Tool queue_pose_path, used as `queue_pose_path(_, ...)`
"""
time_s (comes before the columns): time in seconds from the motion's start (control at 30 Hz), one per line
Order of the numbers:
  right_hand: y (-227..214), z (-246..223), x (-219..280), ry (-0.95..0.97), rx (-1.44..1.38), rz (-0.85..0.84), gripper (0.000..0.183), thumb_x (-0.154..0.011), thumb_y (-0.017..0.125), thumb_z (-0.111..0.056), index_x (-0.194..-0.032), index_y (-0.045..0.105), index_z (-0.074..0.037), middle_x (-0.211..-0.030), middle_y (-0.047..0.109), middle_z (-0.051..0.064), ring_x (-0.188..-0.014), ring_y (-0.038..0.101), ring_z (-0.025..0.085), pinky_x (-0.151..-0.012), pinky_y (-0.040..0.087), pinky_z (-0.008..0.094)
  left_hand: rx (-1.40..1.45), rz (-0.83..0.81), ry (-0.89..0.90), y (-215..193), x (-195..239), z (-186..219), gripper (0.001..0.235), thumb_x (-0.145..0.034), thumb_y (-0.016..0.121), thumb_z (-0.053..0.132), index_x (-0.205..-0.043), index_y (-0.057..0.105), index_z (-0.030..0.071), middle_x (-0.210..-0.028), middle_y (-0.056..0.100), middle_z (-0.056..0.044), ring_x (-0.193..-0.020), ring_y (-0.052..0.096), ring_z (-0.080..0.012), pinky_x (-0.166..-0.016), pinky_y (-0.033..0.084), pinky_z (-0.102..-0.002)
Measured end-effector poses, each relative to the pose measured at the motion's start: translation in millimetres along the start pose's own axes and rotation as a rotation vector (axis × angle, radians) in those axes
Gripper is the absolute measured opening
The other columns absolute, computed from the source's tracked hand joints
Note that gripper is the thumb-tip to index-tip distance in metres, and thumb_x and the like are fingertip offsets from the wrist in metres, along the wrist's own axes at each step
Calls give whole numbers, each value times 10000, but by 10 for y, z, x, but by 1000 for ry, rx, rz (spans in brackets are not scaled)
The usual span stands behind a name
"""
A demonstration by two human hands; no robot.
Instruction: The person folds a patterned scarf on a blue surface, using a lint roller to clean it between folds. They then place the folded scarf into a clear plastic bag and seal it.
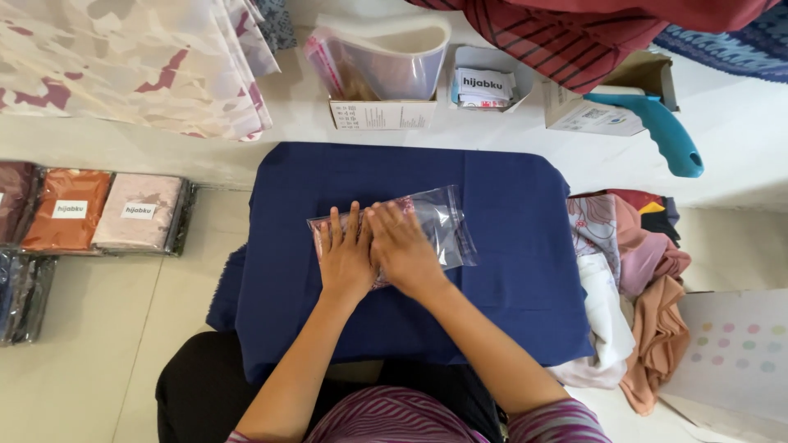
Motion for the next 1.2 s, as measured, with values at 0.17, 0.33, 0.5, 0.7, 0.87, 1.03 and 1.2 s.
queue_pose_path(0.17, 602, 215, 197, 9, 110, 16, 673, -1092, 325, -481, -1605, 326, -46, -1680, 291, 157, -1559, 227, 320, -1266, 65, 505, 25, -58, -12, -89, 16, 39, 631, -1006, 453, 435, -1580, 409, 175, -1675, 319, -75, -1548, 176, -424, -1236, 32, -570)
queue_pose_path(0.33, 619, 229, 198, 86, 47, -72, 745, -1078, 327, -544, -1616, 279, -31, -1688, 218, 213, -1561, 164, 381, -1266, 68, 508, 73, -87, -23, -114, -10, 40, 643, -997, 483, 458, -1578, 409, 192, -1673, 315, -84, -1541, 184, -435, -1226, 75, -587)
queue_pose_path(0.5, 614, 226, 150, 90, 55, -100, 791, -1045, 359, -592, -1599, 320, -29, -1673, 267, 202, -1557, 205, 379, -1267, 107, 498, 96, -177, -64, -192, -43, 40, 642, -984, 479, 468, -1567, 421, 204, -1655, 339, -79, -1533, 203, -434, -1226, 91, -584)
queue_pose_path(0.7, 593, 263, 159, 89, 27, -95, 760, -1051, 371, -572, -1581, 356, -28, -1654, 305, 212, -1544, 241, 388, -1258, 151, 501, 114, -207, -77, -166, -46, 19, 641, -981, 484, 460, -1567, 413, 212, -1645, 347, -77, -1522, 222, -436, -1217, 119, -594)
queue_pose_path(0.87, -2, 371, 160, 167, -562, 77, 488, -1071, 528, -239, -1541, 478, -117, -1622, 389, 156, -1470, 369, 390, -1229, 270, 474, 97, -372, -131, -160, -212, -60, 726, -838, 613, 415, -1527, 450, 256, -1569, 428, -40, -1478, 307, -416, -1204, 182, -641)
queue_pose_path(1.03, -321, 529, 642, 538, -629, 425, 262, -1006, 639, -116, -1253, 723, -137, -1159, 749, 64, -1134, 691, 238, -1012, 524, 362, 51, -426, -8, 113, -859, -229, 682, -783, 665, 602, -1382, 617, 279, -1283, 665, -19, -1211, 613, -352, -1054, 395, -575)
queue_pose_path(1.2, -228, 483, 1262, 851, -516, 401, 110, -929, 748, -184, -854, 791, -251, -811, 791, -52, -799, 767, 135, -730, 587, 261, 98, -757, 0, 528, -1311, -362, 690, -691, 707, 766, -1265, 694, 383, -1213, 739, 39, -1164, 690, -291, -933, 488, -534)
Point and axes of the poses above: each hand's wrist, its own x-axis away from the middle knuckle, its own y-axis out of the palm, z = x × y, the point moved 1 cm from there along -x, towards the middle knuckle
